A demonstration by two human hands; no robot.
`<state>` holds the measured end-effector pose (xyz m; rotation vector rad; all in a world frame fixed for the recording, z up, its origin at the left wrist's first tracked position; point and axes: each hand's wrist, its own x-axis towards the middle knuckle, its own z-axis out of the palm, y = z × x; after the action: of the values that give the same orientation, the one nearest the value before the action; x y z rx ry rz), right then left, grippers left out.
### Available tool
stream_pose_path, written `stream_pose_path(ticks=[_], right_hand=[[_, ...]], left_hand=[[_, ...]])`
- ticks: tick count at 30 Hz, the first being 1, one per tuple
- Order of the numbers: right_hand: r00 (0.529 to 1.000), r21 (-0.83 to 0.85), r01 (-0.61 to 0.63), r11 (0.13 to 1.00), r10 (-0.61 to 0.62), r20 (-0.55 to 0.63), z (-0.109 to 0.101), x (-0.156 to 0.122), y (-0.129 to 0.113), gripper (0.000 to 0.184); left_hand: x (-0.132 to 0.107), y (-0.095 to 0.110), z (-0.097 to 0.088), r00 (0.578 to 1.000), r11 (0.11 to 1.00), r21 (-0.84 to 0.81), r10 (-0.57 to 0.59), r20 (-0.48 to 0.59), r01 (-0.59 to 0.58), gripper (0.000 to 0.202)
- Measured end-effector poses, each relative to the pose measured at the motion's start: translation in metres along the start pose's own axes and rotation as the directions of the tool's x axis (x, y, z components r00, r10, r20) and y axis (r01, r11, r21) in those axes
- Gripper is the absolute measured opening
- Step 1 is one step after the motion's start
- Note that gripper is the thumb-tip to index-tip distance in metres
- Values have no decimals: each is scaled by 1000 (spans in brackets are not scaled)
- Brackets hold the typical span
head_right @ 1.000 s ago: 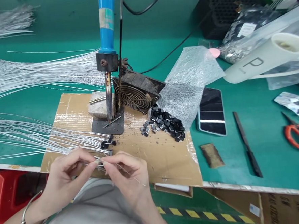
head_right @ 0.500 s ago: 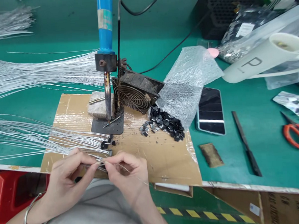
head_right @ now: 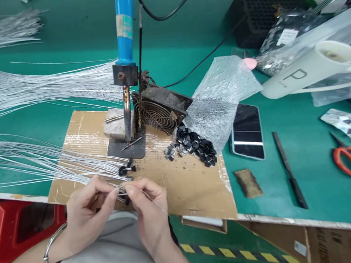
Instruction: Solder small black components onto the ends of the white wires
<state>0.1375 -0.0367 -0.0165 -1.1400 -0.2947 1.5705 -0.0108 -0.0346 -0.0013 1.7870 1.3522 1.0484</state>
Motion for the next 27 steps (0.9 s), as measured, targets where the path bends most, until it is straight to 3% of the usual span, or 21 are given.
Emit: stream_pose_path(ticks=[3, 5, 8, 11, 16, 22, 27], right_hand=[[998, 8, 51, 999, -50, -49, -8, 4, -7, 17], [994, -88, 99, 991, -102, -31, -14, 6, -9, 17], [981, -287, 171, 942, -135, 140, -19, 7, -10, 16], [932, -383, 276, 881, -149, 329, -20, 8, -12, 14], [854, -408, 361, 839, -122, 505, -22, 11, -27, 15], [834, -513, 373, 773, -37, 551, -19, 15, -48, 13], [766, -607, 481, 633, 35, 642, -19, 19, -60, 16]], left_hand=[[2, -1, -6, 992, 989, -90, -122, -12, 121, 20], [5, 1, -11, 975, 955, -193, -216, 59, 224, 20], [11, 5, -18, 933, 894, -277, -309, 185, 351, 20], [15, 7, -21, 900, 861, -285, -355, 254, 420, 22], [11, 2, -23, 855, 839, -250, -391, 340, 483, 23], [11, 5, -28, 820, 839, -206, -389, 420, 504, 20], [16, 8, -28, 799, 854, -182, -353, 487, 488, 14]])
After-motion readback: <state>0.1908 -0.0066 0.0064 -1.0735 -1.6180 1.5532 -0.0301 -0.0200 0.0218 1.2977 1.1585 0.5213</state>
